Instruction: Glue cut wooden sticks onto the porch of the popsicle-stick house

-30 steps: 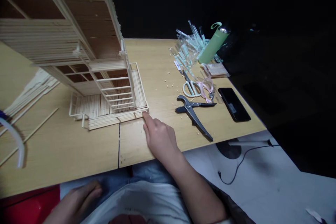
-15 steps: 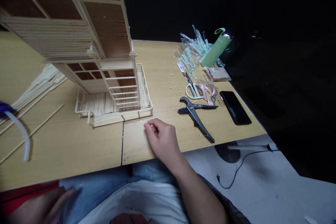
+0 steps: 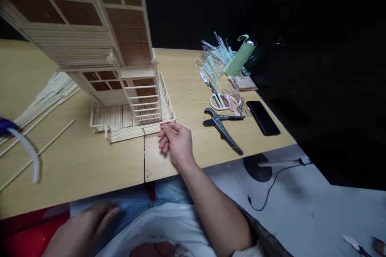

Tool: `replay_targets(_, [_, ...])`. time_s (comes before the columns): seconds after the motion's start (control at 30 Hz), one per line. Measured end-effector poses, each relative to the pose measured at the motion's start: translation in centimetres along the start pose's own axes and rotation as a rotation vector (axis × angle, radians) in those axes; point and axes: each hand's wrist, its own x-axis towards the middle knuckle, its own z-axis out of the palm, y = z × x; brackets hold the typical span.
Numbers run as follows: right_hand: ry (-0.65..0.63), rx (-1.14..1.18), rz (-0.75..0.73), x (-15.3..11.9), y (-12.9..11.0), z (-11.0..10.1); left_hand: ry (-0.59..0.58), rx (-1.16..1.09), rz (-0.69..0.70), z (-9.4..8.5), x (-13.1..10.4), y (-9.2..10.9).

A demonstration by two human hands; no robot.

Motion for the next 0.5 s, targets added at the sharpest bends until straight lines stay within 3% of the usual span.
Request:
replay_targets(0.27, [0.078, -0.125, -0.116, -0.6, 0.5, 0.0, -0.119, 0.012, -0.012, 0.5, -1.7, 1.7])
replay_targets(0.4, [0.066, -0.329, -0.174, -0.9, 0.5, -1.0, -0.118, -0.002, -0.033, 0.2, -2.4, 1.2])
replay_targets(0.5, [0.072, -0.643, -0.266, -0.9, 0.2, -2.2, -0.07, 0.002, -0.074, -0.7, -2.9, 0.5])
